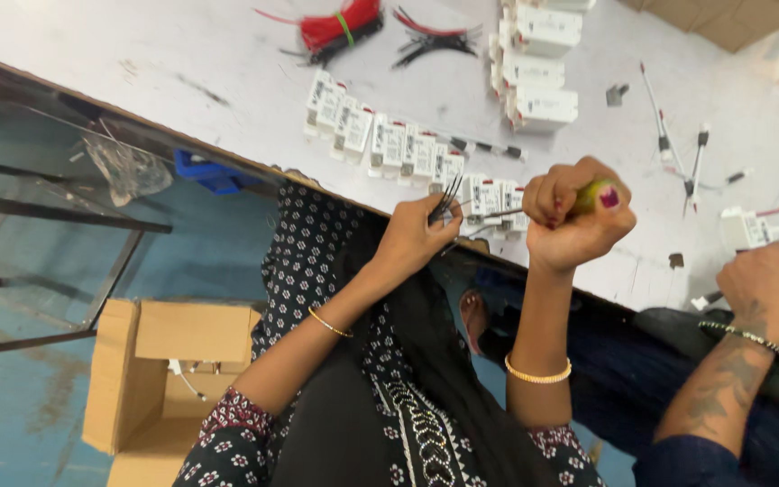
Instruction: The person assembles small white electronic modules by inserting red and black wires into terminal blocks and tightening them with a screwdriver. They handle multiple modules in sequence, organizing them on the table while a coworker works nearby.
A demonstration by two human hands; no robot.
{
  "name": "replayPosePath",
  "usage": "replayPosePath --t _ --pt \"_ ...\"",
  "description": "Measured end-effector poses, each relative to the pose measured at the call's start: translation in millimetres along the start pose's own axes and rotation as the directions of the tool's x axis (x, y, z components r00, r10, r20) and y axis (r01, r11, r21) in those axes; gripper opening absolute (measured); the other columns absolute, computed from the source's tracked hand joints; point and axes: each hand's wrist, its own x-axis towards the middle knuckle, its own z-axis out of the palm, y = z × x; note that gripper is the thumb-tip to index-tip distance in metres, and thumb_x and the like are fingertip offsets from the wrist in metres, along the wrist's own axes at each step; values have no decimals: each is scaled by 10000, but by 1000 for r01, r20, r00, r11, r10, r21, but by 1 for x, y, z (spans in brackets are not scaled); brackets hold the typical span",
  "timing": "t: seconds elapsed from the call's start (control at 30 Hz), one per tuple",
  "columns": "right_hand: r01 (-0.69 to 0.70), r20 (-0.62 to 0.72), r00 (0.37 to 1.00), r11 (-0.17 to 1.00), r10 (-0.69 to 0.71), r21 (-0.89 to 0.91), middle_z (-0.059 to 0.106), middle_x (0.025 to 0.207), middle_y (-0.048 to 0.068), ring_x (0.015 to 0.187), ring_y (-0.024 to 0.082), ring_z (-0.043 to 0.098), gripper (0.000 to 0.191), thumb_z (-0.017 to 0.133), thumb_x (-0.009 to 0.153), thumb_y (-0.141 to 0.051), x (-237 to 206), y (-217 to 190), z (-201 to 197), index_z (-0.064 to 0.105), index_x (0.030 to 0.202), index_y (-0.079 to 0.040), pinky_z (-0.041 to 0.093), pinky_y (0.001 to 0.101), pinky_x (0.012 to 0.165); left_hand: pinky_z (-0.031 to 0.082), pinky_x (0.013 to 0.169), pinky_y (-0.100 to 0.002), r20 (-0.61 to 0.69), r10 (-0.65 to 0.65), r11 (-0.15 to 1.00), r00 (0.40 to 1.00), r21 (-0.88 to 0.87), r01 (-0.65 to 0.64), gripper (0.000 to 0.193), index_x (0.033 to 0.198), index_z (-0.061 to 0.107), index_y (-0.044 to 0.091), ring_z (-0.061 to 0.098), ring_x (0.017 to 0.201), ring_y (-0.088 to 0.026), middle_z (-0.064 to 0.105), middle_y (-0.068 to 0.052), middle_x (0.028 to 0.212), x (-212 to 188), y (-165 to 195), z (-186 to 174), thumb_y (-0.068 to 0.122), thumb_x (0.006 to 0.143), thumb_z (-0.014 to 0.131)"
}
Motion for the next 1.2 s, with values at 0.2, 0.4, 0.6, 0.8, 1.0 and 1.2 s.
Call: replayPosePath --t 0.2,0.4,0.6,0.8,1.0,1.2 --pt "30 45 999 997 -27 -66 280 550 32 408 106 194 445 460 972 -410 -9 -3 4 346 720 -62 174 281 394 454 568 -291 90 -108 994 990 -14 109 263 971 727 6 526 606 -90 654 -26 674 8 -7 -15 261 936 675" --pt "16 71 997 999 -14 -34 278 514 34 413 111 188 459 472 968 -430 -7 -9 8 340 728 -62 166 287 404 420 565 -271 -22 -80 996 997 23 80 311 1027 751 24 498 600 -86 566 -2 639 6 -8 -64 267 1006 558" --pt "-2 77 997 993 -6 115 256 516 18 401 104 181 461 443 990 -450 18 4 26 333 734 -83 165 277 381 308 517 -245 -76 -157 980 985 -136 146 315 1070 736 34 348 576 -35 403 61 622 3 5 -95 245 1059 503" --pt "-45 131 991 995 34 86 283 557 25 407 98 188 460 455 982 -430 35 25 43 355 714 -70 168 276 379 334 535 -248 16 -54 987 998 -152 56 243 1146 688 30 378 596 -44 439 56 650 10 11 -86 167 1025 528" --pt "-83 183 980 996 74 44 300 570 37 425 105 206 439 498 968 -390 36 34 45 383 718 -47 175 275 403 411 579 -288 29 -44 999 999 -25 45 198 1049 601 -12 456 620 -102 561 -31 662 16 7 -80 173 985 625" --pt "-96 150 985 994 87 48 291 585 26 431 102 208 456 485 979 -410 27 33 40 363 718 -56 172 274 408 463 624 -282 48 -34 999 998 -8 35 216 984 672 -12 532 653 -115 648 -67 722 23 -2 -72 193 917 686"
